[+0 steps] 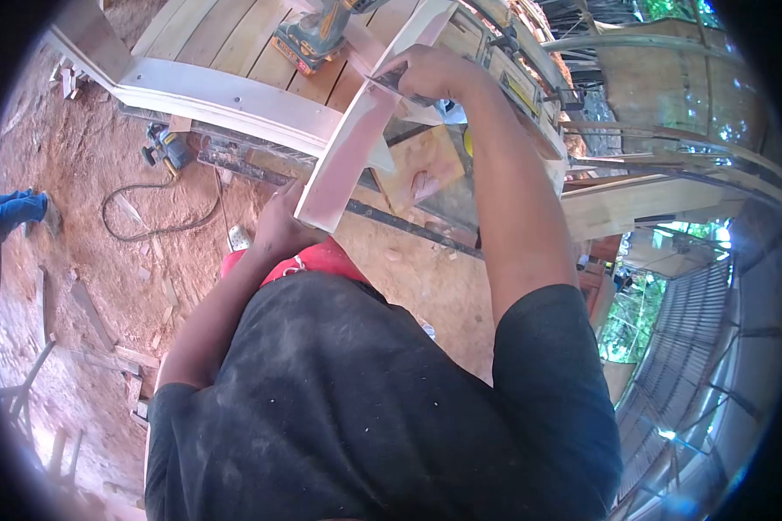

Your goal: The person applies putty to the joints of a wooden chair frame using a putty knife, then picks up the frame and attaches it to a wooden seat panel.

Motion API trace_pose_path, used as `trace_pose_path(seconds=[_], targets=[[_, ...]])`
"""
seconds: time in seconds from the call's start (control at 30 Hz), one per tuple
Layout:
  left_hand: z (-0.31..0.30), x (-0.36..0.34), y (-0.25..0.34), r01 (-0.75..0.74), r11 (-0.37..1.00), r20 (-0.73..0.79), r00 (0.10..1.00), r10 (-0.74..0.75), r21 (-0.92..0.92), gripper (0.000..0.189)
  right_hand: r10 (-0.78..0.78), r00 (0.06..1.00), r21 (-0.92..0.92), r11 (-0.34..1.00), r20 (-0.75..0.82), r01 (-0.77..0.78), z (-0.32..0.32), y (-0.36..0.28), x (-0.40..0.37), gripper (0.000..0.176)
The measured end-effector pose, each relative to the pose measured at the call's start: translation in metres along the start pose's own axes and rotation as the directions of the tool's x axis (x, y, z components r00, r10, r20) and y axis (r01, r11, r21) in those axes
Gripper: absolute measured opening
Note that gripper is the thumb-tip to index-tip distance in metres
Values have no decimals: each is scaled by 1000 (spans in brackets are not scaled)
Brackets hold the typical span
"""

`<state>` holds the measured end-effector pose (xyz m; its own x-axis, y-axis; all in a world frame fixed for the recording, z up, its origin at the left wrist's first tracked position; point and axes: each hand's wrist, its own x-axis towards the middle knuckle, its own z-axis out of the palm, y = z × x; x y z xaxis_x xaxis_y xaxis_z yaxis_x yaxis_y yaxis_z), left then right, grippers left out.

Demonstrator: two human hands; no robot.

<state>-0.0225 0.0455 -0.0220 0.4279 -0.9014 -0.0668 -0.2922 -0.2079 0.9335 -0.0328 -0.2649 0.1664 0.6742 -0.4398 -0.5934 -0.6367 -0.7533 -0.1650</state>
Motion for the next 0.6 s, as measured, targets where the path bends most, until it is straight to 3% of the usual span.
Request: trace_pose_path(seconds=[0.43, 0.53, 0.6], targets=[[0, -2, -7, -20, 1000, 7, 1000, 20, 12, 68, -84, 995, 82, 993, 56, 79, 42, -39, -40, 63], [0, -3, -6, 11, 999, 31, 999, -12, 41, 68, 40, 988, 124, 991, 151, -59, 48, -53, -47, 62], [1, -3, -8, 4, 999, 19, 1000, -5, 44, 69, -45, 993, 162, 986, 111, 27, 56, -59, -56, 62]])
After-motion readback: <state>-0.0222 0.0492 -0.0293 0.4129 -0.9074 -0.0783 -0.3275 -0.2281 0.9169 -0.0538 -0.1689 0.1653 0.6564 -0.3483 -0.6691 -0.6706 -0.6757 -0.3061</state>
